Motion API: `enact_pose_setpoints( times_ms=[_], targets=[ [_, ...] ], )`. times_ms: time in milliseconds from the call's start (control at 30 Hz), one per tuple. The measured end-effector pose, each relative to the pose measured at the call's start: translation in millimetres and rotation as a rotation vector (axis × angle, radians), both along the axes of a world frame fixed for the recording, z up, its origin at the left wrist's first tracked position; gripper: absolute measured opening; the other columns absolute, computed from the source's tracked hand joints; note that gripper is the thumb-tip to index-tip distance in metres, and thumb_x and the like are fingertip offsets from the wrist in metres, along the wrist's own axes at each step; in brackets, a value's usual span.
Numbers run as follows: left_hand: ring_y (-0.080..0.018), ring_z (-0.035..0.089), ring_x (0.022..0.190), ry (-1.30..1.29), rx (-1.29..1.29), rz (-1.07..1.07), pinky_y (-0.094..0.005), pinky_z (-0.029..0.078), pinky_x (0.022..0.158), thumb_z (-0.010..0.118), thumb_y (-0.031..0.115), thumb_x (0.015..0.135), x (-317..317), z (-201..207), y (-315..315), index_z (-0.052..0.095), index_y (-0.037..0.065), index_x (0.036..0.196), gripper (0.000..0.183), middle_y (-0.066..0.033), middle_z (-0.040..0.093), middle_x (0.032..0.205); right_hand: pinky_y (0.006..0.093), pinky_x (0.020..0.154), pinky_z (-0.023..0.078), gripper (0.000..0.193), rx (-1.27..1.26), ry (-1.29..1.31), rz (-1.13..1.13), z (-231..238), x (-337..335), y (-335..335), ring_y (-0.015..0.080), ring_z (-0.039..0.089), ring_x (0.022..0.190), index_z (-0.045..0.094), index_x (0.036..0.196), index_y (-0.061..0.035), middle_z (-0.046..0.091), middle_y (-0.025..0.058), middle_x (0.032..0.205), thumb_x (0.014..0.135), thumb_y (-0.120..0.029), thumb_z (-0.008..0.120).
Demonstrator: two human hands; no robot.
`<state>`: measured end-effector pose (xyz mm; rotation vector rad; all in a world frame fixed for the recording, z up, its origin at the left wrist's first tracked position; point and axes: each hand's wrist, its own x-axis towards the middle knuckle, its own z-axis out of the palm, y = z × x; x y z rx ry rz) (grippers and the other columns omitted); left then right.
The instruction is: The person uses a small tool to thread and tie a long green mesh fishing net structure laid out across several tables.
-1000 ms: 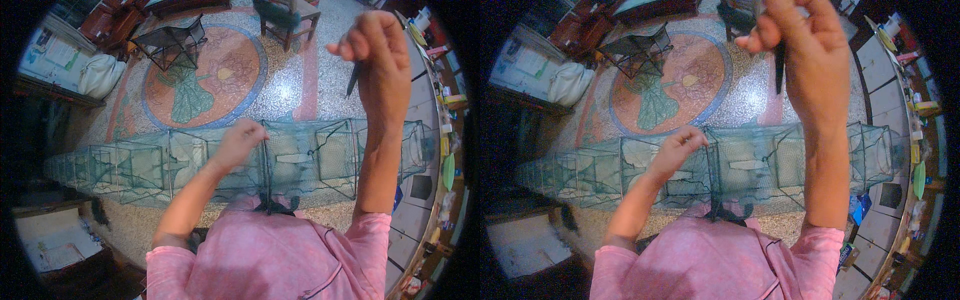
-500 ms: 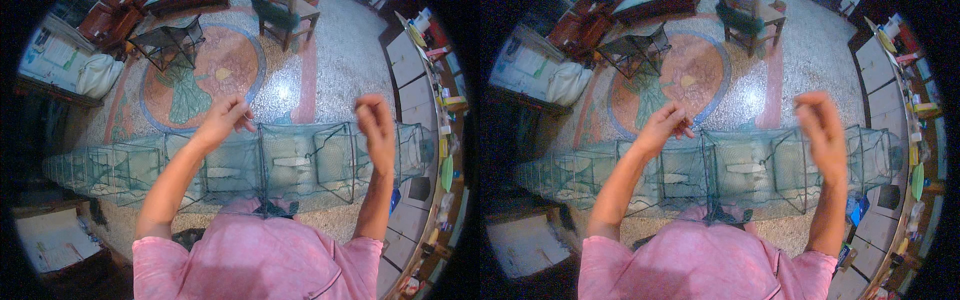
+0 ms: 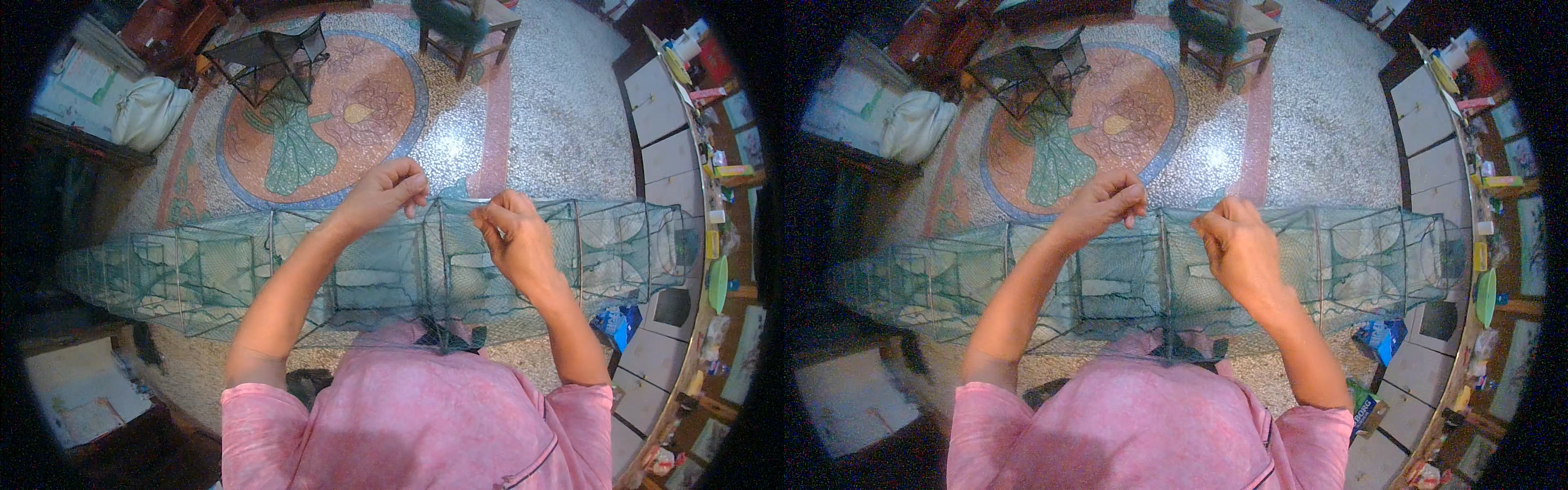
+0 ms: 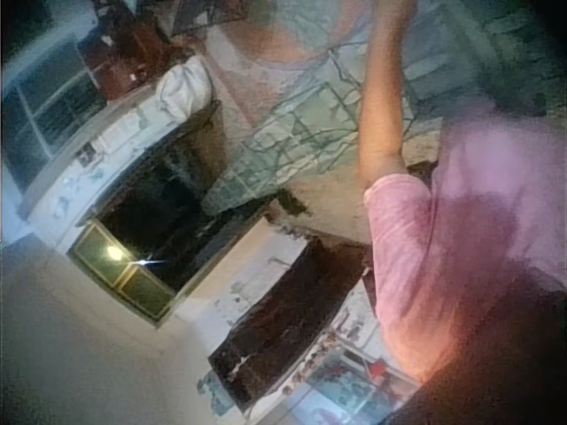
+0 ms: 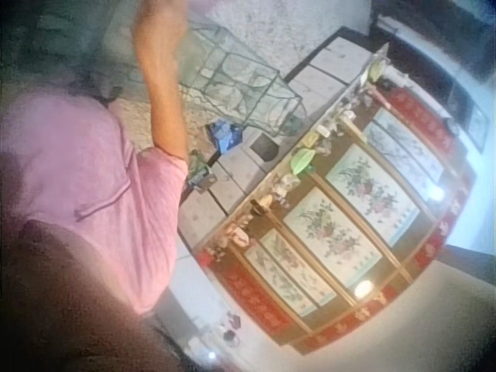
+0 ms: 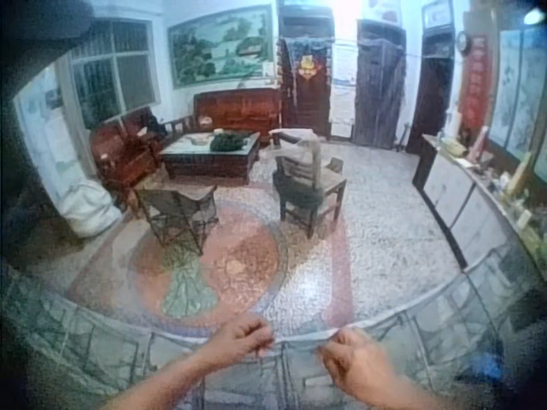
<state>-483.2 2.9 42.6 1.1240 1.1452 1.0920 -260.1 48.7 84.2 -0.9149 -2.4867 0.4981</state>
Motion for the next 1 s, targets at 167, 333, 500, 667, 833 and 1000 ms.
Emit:
enact_pose_setpoints(
  times_ms=[167, 333, 500, 667, 833, 1000],
  targets=[
    [-0.0069, 0.049, 0.061, -0.005, -0.033, 0.007, -0.0214, 0.042, 0.057, 0.050, 0.028, 0.090, -2, -5, -3, 0.052, 0.006, 0.082, 0.024, -0.0004, 0.054, 0.073, 0.0356, 0.059, 0.043, 0.014, 0.047, -0.017, -0.061, 3, -3, -10, 0.0257, 0.052, 0.070, 0.064, 0.078, -0.0081, 0.052, 0.0071, 0.073, 0.067, 0.000, 0.059],
    [-0.0059, 0.048, 0.060, 0.035, -0.015, -0.024, -0.0206, 0.041, 0.055, 0.054, 0.023, 0.087, 3, -2, -5, 0.055, 0.005, 0.083, 0.019, 0.0004, 0.054, 0.071, 0.0339, 0.058, 0.042, 0.012, -0.112, 0.087, -0.144, -15, -7, -13, 0.0252, 0.052, 0.069, 0.064, 0.080, -0.0061, 0.053, 0.0084, 0.074, 0.070, -0.001, 0.061],
    [-0.0049, 0.049, 0.064, 0.118, -0.036, -0.017, -0.0213, 0.041, 0.057, 0.058, 0.012, 0.082, 4, -1, -7, 0.057, 0.003, 0.080, 0.010, 0.0023, 0.055, 0.071, 0.0282, 0.057, 0.040, 0.008, -0.415, 0.274, -0.139, -41, -10, -11, 0.0175, 0.050, 0.066, 0.065, 0.083, -0.0057, 0.053, 0.0063, 0.072, 0.075, -0.004, 0.063],
    [-0.0053, 0.051, 0.064, 0.183, -0.057, 0.003, -0.0223, 0.042, 0.056, 0.059, 0.013, 0.081, 9, 0, -8, 0.057, 0.003, 0.081, 0.010, 0.0019, 0.055, 0.071, 0.0245, 0.056, 0.039, 0.010, -0.483, 0.450, -0.092, -66, -9, -10, 0.0112, 0.048, 0.065, 0.062, 0.085, -0.0031, 0.052, 0.0034, 0.071, 0.076, -0.005, 0.064],
    [-0.0071, 0.050, 0.060, 0.204, -0.076, 0.070, -0.0239, 0.043, 0.055, 0.052, 0.015, 0.085, 8, -4, -10, 0.052, 0.003, 0.082, 0.012, -0.0004, 0.055, 0.069, 0.0269, 0.058, 0.041, 0.016, -0.460, 0.526, -0.143, -60, -30, -24, 0.0197, 0.052, 0.068, 0.055, 0.090, -0.0020, 0.053, 0.0084, 0.076, 0.075, 0.002, 0.059],
    [-0.0074, 0.050, 0.060, 0.209, -0.005, 0.217, -0.0231, 0.041, 0.054, 0.046, 0.016, 0.089, 12, -9, -15, 0.047, 0.004, 0.083, 0.013, -0.0018, 0.053, 0.070, 0.0389, 0.064, 0.045, 0.009, 0.123, 0.064, -0.037, -1, -42, -24, 0.0330, 0.054, 0.073, 0.058, 0.085, -0.0029, 0.054, 0.0129, 0.083, 0.077, -0.005, 0.058]
  ],
)
